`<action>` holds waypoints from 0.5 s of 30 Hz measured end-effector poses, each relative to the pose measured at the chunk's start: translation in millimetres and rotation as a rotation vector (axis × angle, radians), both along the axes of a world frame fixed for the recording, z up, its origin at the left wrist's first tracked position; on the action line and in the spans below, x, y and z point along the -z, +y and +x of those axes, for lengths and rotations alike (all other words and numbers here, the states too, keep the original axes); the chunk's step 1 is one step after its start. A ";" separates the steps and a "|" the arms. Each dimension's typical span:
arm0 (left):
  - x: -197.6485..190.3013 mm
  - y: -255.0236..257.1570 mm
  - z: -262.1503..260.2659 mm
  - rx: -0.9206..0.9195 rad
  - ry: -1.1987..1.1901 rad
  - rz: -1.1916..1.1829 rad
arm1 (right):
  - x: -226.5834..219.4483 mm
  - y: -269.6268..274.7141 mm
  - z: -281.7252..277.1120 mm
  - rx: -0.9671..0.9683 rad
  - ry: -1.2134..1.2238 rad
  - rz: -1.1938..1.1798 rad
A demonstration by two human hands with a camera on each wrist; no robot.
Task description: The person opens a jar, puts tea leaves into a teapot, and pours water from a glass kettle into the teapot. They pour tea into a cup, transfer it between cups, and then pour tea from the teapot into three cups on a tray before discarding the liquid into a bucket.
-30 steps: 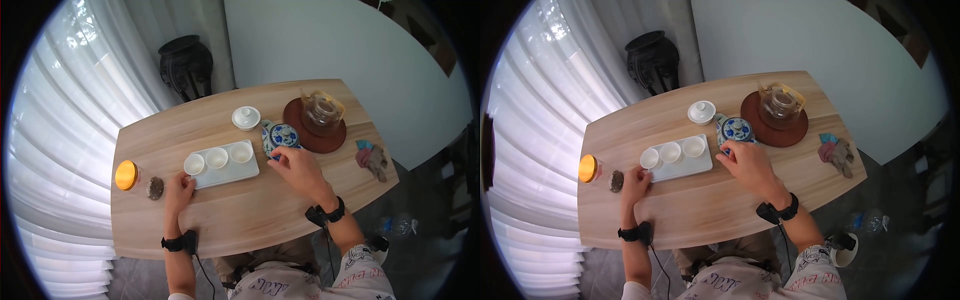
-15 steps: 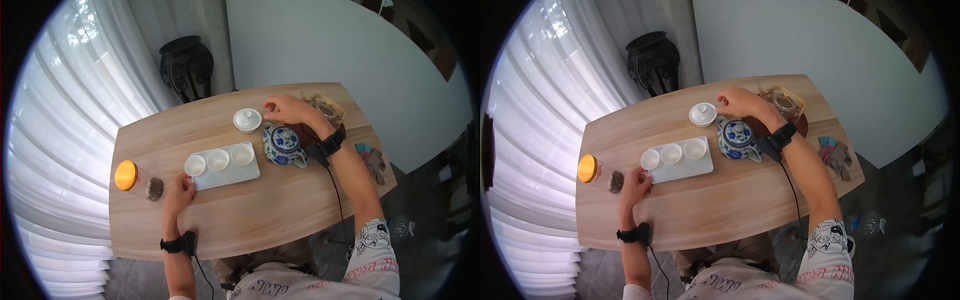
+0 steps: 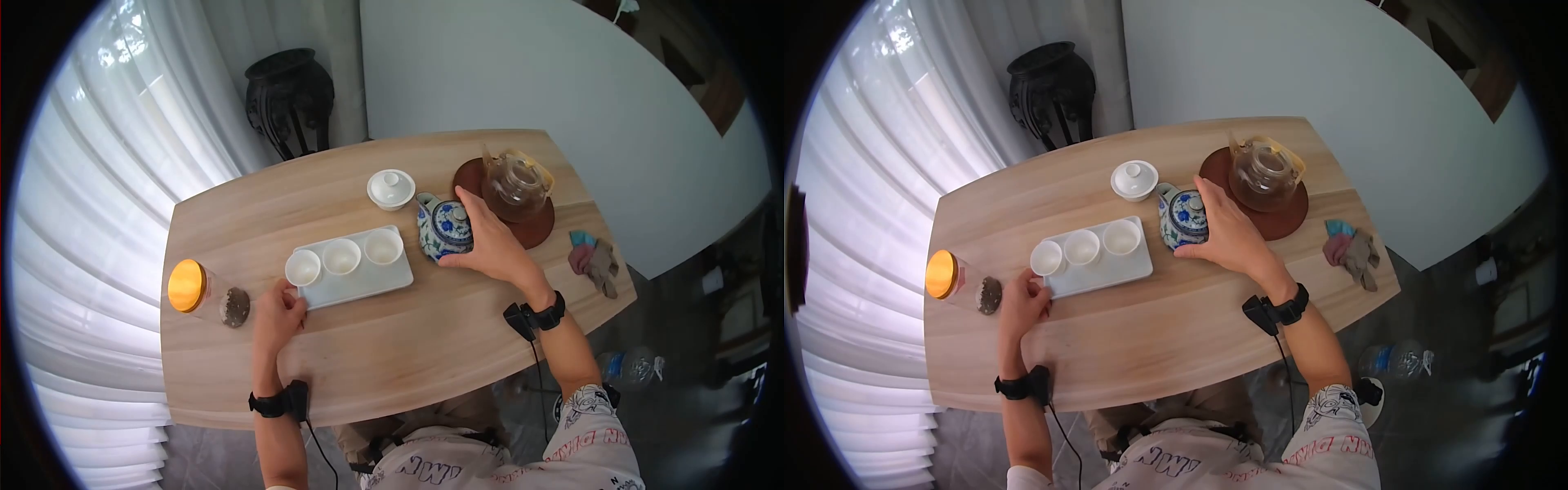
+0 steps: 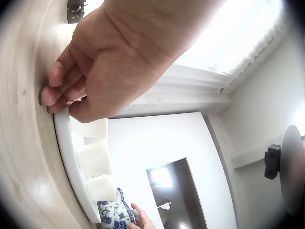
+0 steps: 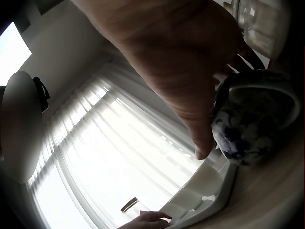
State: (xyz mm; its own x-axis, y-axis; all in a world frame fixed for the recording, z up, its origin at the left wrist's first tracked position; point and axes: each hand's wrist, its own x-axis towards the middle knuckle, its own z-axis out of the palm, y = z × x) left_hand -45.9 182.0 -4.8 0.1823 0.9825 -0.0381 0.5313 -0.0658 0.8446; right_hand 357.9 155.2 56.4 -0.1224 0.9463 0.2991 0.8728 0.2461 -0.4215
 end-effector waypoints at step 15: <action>-12.3 -4.6 15.0 -0.101 -0.132 -0.137 | 7.1 -16.9 -10.5 0.156 0.077 0.019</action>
